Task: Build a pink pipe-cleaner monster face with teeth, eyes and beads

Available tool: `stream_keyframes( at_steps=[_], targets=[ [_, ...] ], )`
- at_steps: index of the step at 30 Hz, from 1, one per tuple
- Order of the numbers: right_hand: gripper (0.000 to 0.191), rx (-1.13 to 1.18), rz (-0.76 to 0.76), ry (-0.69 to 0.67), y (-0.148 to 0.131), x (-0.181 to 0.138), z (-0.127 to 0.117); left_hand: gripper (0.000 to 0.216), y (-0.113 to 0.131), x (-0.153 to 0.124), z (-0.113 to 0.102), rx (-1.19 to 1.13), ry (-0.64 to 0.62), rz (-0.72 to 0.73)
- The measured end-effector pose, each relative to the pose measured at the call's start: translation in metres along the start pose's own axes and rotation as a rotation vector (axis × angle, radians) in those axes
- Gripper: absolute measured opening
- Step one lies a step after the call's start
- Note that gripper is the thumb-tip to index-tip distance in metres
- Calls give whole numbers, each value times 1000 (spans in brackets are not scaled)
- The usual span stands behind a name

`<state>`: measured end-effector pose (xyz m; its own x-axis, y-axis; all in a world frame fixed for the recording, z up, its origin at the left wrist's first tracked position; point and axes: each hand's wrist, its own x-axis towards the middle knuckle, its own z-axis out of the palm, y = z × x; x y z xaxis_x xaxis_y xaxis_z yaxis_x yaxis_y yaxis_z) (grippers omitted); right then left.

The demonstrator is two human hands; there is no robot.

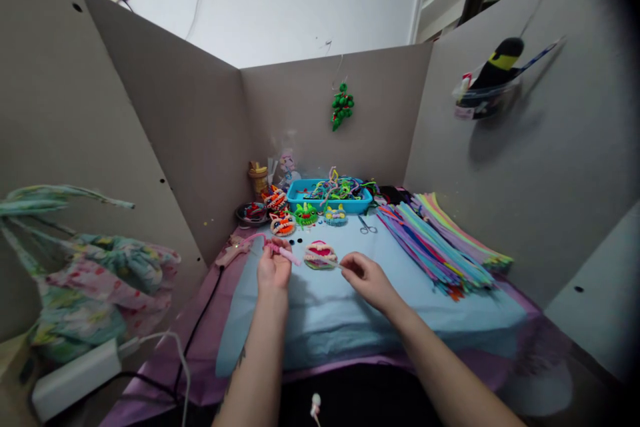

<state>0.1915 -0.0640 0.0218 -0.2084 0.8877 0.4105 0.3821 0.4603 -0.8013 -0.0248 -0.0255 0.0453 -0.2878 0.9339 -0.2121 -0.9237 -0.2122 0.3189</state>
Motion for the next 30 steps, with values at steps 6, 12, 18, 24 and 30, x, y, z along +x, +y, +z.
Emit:
stream_keyframes(
  at_steps=[6,12,18,24,30],
  targets=[
    [8,-66,-51,-24,-7,-3,7,35,12,-1,-1,-90,-27,12],
    [7,-92,-56,-27,-7,-4,4,34,11,-6,-3,-91,-86,23],
    [7,-95,-45,-21,-6,-5,1,35,13,-3,-5,-34,-142,45],
    [7,-83,-65,10,-8,-5,1,30,10,-6,-4,27,-139,73],
    [6,-88,-68,0,-10,-5,-1,40,14,-6,-1,114,-152,142]
  ],
)
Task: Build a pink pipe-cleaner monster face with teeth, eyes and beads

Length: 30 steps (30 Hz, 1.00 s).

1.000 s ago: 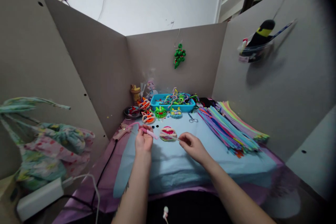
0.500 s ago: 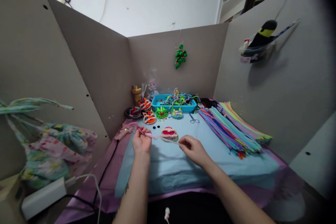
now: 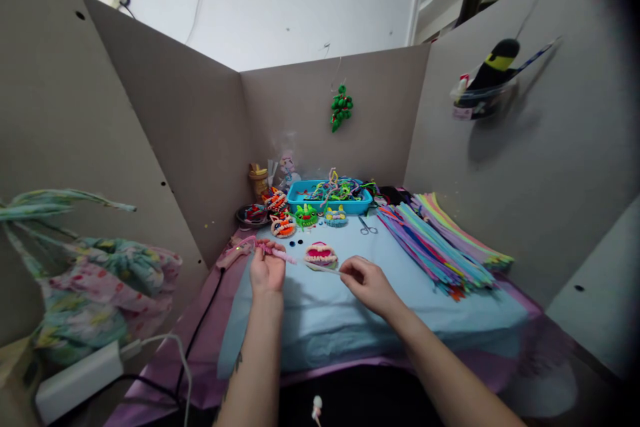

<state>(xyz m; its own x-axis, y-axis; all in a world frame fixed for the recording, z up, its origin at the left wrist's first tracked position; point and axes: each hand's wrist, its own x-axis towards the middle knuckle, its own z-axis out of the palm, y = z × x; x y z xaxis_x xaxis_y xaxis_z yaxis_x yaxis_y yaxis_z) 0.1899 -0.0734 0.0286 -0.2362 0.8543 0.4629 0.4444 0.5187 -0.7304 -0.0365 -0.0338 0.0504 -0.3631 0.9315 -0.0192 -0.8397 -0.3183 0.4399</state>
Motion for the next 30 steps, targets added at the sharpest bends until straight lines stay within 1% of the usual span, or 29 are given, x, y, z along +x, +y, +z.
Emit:
stream_keyframes(
  at_steps=[2,4,7,8,9,12,13,14,16,19,26,30],
  targets=[
    [7,2,-4,6,-2,0,-2,40,1,1,-2,63,-12,33],
    [7,6,-25,13,-5,-1,-3,35,0,0,-4,156,-35,64],
    [6,16,-77,26,-12,-2,-3,16,-4,-6,-6,344,-99,119],
    [7,17,-90,53,-14,-2,-3,10,-6,-8,-6,410,-129,136],
    [7,14,-99,101,-15,-2,-4,9,-6,-11,-5,475,-164,151],
    [8,-28,-126,287,-16,-1,-8,17,-5,-17,-2,633,-269,176],
    [9,-54,-148,315,-15,-1,-10,18,-4,-19,0,673,-300,183],
    [9,-84,-174,317,-14,-1,-12,19,-4,-20,0,706,-327,189],
    [11,-151,-218,273,-10,0,-14,22,-4,-22,2,756,-369,198],
    [12,-224,-223,230,-5,0,-14,24,-6,-24,2,798,-405,208],
    [13,-253,-202,220,-2,0,-13,23,-4,-24,2,842,-425,242],
    [13,-259,-219,215,-3,0,-14,23,-3,-23,1,850,-434,243]
  ],
)
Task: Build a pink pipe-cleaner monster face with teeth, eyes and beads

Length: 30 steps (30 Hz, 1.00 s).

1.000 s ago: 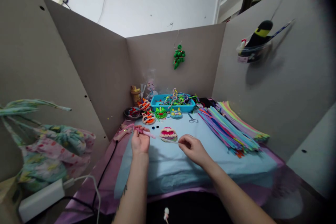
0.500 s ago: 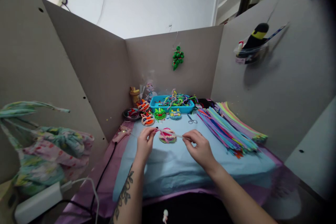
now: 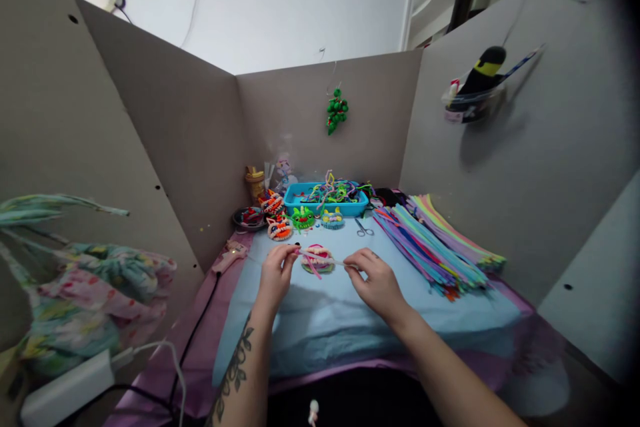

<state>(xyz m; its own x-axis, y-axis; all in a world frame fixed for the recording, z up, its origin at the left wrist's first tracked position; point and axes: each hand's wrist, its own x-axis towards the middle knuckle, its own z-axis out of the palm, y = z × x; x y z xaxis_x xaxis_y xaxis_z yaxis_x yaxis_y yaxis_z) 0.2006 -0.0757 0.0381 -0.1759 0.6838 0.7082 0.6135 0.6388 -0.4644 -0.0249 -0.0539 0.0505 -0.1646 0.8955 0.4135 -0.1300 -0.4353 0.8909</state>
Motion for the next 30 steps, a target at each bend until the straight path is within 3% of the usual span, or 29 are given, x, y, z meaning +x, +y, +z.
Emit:
stream_keyframes(
  at_steps=[12,21,30],
  targets=[
    [16,-74,-47,23,6,-1,0,19,-6,0,-4,125,-83,60],
    [24,-383,-149,5,2,-2,-6,19,-8,-1,-4,287,-165,115],
    [20,-208,-115,-88,13,1,-9,9,-7,0,-1,496,-262,221]
  ],
)
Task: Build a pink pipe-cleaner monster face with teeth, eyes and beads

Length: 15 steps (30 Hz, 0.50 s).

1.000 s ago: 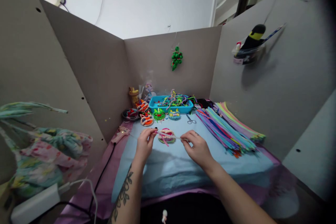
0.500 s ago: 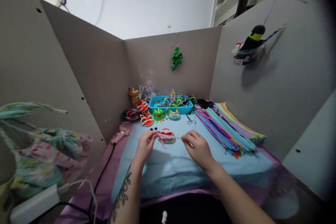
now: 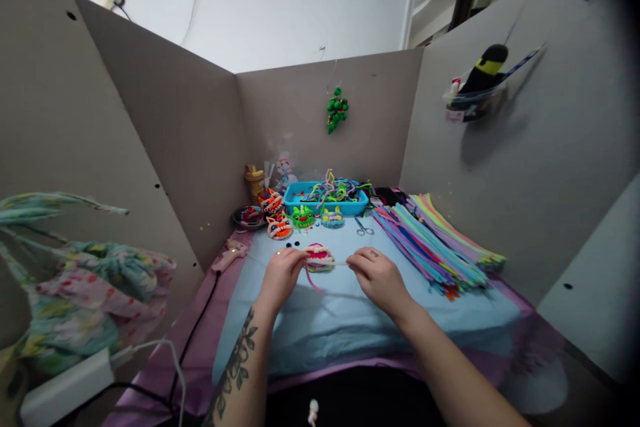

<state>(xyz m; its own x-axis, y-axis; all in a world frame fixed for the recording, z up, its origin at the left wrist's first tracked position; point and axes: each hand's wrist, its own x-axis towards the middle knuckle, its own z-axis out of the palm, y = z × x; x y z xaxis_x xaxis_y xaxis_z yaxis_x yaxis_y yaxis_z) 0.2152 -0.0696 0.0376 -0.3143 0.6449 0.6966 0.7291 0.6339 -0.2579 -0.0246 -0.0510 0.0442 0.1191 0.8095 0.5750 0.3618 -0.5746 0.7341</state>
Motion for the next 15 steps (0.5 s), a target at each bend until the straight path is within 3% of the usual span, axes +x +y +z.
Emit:
stream_keyframes(
  at_steps=[4,11,15],
  targets=[
    [18,62,8,-5,2,0,3,12,3,-2,1,125,-84,58],
    [18,10,41,-135,3,2,8,17,4,-5,6,286,-195,140],
    [17,2,72,-142,5,4,8,23,0,-5,1,306,-222,125]
  ],
)
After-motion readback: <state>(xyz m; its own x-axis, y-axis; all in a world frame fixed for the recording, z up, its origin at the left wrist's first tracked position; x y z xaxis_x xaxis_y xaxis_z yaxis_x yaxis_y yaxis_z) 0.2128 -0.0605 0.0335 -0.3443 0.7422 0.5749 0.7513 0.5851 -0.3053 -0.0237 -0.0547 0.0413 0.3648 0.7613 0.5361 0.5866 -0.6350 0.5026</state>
